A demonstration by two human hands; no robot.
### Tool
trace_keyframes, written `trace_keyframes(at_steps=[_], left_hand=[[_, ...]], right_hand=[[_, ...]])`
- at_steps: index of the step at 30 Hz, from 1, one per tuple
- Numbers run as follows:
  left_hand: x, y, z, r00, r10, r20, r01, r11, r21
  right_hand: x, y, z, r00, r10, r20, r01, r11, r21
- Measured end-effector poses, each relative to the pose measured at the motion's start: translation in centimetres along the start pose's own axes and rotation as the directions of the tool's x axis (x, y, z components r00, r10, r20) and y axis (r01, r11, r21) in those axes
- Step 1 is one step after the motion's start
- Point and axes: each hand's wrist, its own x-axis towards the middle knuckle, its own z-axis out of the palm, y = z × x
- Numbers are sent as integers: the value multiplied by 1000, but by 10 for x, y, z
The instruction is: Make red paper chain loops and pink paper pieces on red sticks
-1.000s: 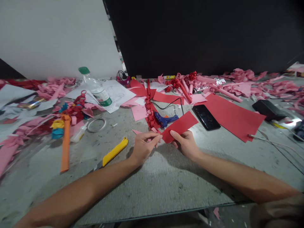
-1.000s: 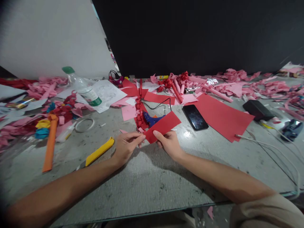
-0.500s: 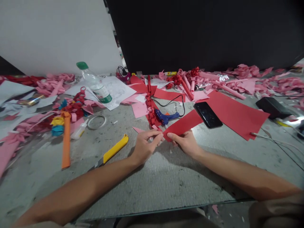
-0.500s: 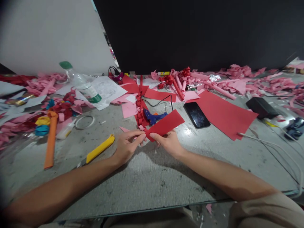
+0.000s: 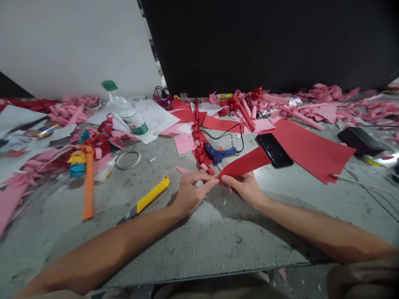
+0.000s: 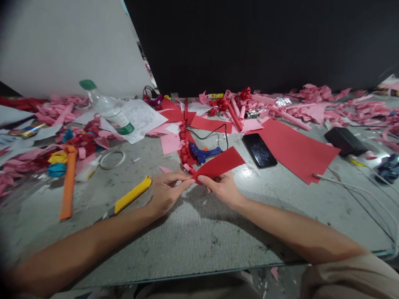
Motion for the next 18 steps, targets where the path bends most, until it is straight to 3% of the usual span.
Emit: trace_keyframes(at_steps=[6, 12, 15, 18], left_hand=[[-8, 5, 6, 989, -147, 6, 147, 984, -104], [-9, 7, 11, 939, -345, 7, 337, 912, -235], [-6, 10, 10, 912, -408, 45, 405, 873, -271], [-6, 15, 9, 880, -462, 109, 473, 839, -269]], right_hand=[[-1, 0, -2, 1000, -5, 23, 4, 1000, 12], [-4, 6, -3, 1000, 10, 5, -10, 998, 60], [-3, 13, -5, 997, -10, -82, 17, 996, 93], [6, 12, -10, 960, -70, -270, 99, 991, 95]])
